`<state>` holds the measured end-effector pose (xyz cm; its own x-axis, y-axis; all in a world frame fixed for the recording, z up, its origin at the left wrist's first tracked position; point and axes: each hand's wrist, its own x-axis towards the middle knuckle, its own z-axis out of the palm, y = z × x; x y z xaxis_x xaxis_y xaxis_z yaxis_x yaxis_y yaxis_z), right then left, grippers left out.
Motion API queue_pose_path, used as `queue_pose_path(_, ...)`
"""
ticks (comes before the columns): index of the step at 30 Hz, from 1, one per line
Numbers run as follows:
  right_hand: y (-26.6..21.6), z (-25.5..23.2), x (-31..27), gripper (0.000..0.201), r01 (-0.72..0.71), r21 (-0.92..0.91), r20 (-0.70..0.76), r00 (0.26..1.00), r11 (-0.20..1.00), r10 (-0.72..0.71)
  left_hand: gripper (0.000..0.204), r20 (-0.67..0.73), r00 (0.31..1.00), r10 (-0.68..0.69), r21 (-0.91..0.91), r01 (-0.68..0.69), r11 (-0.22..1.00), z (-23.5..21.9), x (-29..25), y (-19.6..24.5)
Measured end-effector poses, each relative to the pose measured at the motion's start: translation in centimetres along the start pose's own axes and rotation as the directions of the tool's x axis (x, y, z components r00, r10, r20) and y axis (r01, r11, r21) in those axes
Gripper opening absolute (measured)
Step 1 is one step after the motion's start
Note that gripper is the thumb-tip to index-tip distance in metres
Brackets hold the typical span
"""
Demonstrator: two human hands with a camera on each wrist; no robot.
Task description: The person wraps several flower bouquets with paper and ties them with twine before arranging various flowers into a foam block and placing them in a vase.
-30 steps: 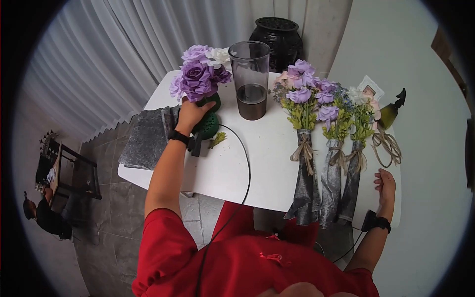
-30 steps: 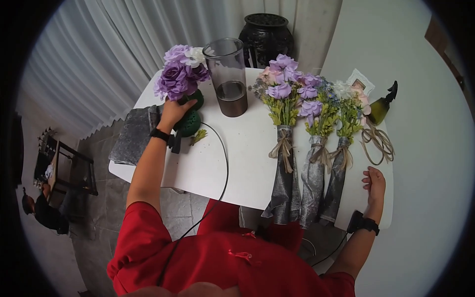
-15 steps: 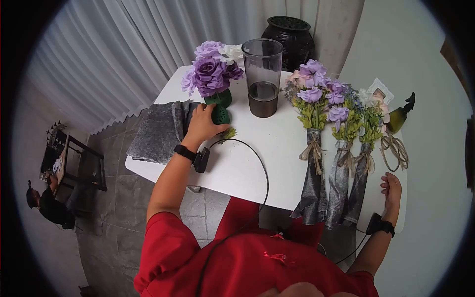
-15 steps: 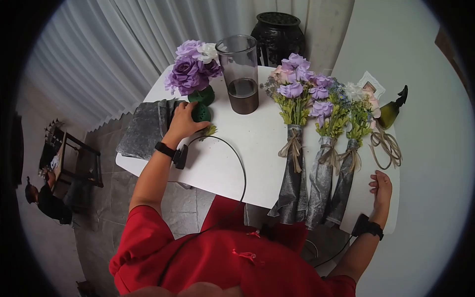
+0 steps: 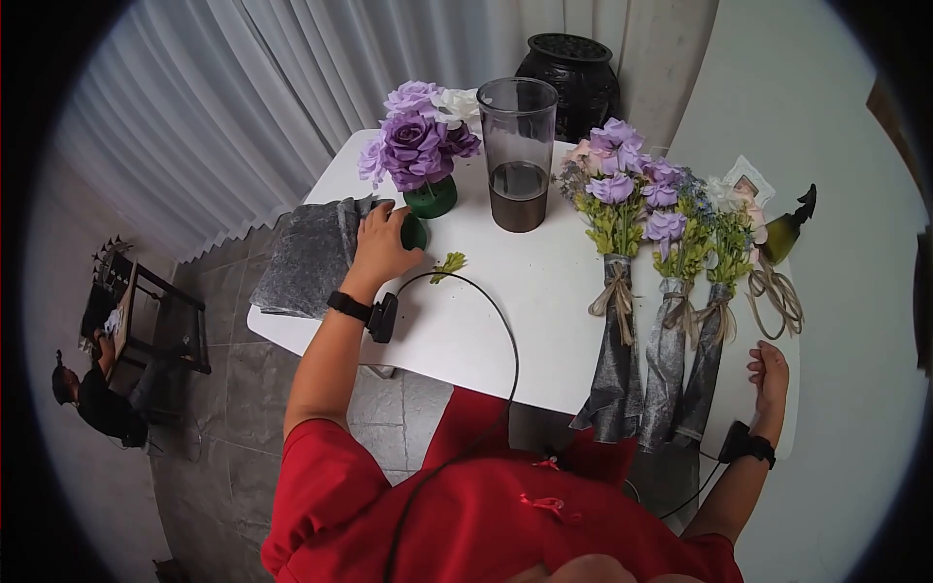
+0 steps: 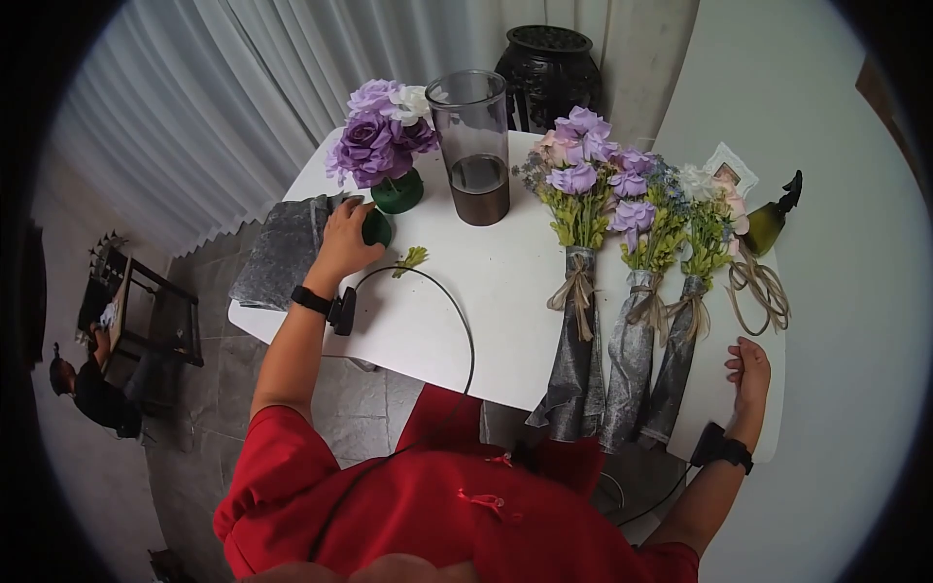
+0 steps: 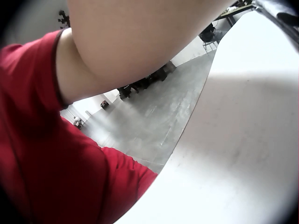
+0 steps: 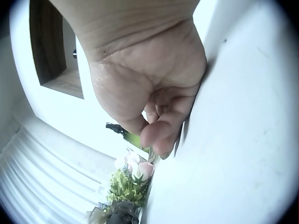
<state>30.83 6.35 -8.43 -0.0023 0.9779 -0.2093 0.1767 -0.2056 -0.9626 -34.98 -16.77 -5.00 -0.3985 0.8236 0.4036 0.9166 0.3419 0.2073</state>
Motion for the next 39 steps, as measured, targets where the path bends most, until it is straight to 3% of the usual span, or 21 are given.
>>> queue_pose_path(3, 0.1, -0.1, 0.2, 0.029, -0.004, 0.009, 0.004, 1.0, 1.0, 0.004, 0.037, -0.184, 0.953, 0.241, 0.009, -0.243, 0.97, -0.5, -0.2, 2.4)
queue_pose_path(6, 0.3, -0.4, 0.5, 0.029, -0.007, -0.008, -0.001, 1.0, 1.0, 0.007, 0.028, 0.004, 0.947, 0.323, 0.031, -0.323, 0.946, -1.5, -2.0, 6.5)
queue_pose_path(7, 0.4, -0.5, 0.6, 0.029, -0.005, -0.008, 0.006, 1.0, 1.0, 0.005, 0.028, 0.003, 0.948, 0.317, 0.035, -0.317, 0.948, -1.0, -2.6, 7.3)
queue_pose_path(9, 0.5, -0.6, 0.6, 0.03, -0.007, -0.013, 0.008, 1.0, 1.0, 0.007, 0.025, 0.147, 0.963, 0.227, 0.021, -0.232, 0.972, 0.3, -3.5, 7.9)
queue_pose_path(13, 0.6, -0.6, 0.7, 0.03, -0.003, -0.014, 0.006, 1.0, 1.0, 0.003, 0.021, 0.135, 0.961, 0.241, 0.044, -0.249, 0.968, 1.6, -3.2, 6.6)
queue_pose_path(16, 0.6, -0.6, 0.8, 0.031, 0.0, -0.004, 0.008, 1.0, 1.0, 0.0, 0.018, 0.124, 0.969, 0.212, -0.068, -0.205, 0.976, 1.4, -3.0, 6.3)
queue_pose_path(18, 0.6, -0.5, 0.6, 0.031, 0.002, -0.002, 0.004, 1.0, 1.0, -0.002, 0.013, 0.039, 0.981, 0.189, -0.297, -0.169, 0.94, 0.7, -2.9, 6.0)
queue_pose_path(19, 0.6, -0.5, 0.6, 0.031, 0.002, -0.003, 0.002, 1.0, 1.0, -0.002, 0.013, 0.04, 0.981, 0.189, -0.298, -0.169, 0.939, 0.1, -2.8, 5.7)
queue_pose_path(21, 0.6, -0.6, 0.6, 0.03, 0.001, 0.001, 0.009, 1.0, 1.0, -0.001, 0.011, -0.043, 0.997, 0.071, -0.339, -0.082, 0.937, -1.7, -2.4, 5.0)
queue_pose_path(23, 0.6, -0.6, 0.7, 0.031, -0.001, -0.006, 0.01, 1.0, 1.0, 0.001, 0.012, -0.207, 0.975, 0.076, -0.247, -0.127, 0.961, -3.9, -1.6, 4.0)
queue_pose_path(25, 0.5, -0.6, 0.6, 0.031, -0.004, -0.012, 0.01, 1.0, 1.0, 0.004, 0.009, -0.248, 0.967, -0.06, -0.195, 0.011, 0.981, -4.8, -0.6, 2.0)
queue_pose_path(28, 0.3, -0.3, 0.4, 0.031, 0.0, -0.015, -0.001, 1.0, 1.0, 0.0, 0.01, -0.334, 0.937, -0.1, -0.156, 0.05, 0.986, -4.7, 0.8, -1.7)
queue_pose_path(32, 0.3, -0.3, 0.3, 0.031, 0.001, -0.009, -0.001, 1.0, 1.0, -0.001, 0.011, -0.314, 0.943, -0.11, -0.108, 0.08, 0.991, -3.6, 1.3, -5.1)
queue_pose_path(34, 0.3, -0.2, 0.3, 0.031, -0.002, -0.01, 0.002, 1.0, 1.0, 0.002, 0.014, -0.171, 0.912, -0.373, -0.429, 0.272, 0.862, -3.1, 1.1, -6.0)
queue_pose_path(35, 0.3, -0.3, 0.3, 0.031, -0.004, -0.016, 0.0, 1.0, 1.0, 0.004, 0.014, -0.171, 0.911, -0.375, -0.428, 0.273, 0.861, -2.8, 0.9, -6.4)
queue_pose_path(37, 0.3, -0.3, 0.5, 0.031, -0.008, -0.024, -0.003, 1.0, 1.0, 0.008, 0.015, -0.068, 0.867, -0.494, -0.673, 0.326, 0.664, -2.6, 0.8, -6.7)
queue_pose_path(39, 0.4, -0.4, 0.5, 0.031, -0.007, -0.019, 0.003, 1.0, 1.0, 0.007, 0.016, -0.031, 0.859, -0.51, -0.701, 0.345, 0.624, -2.7, 0.7, -6.7)
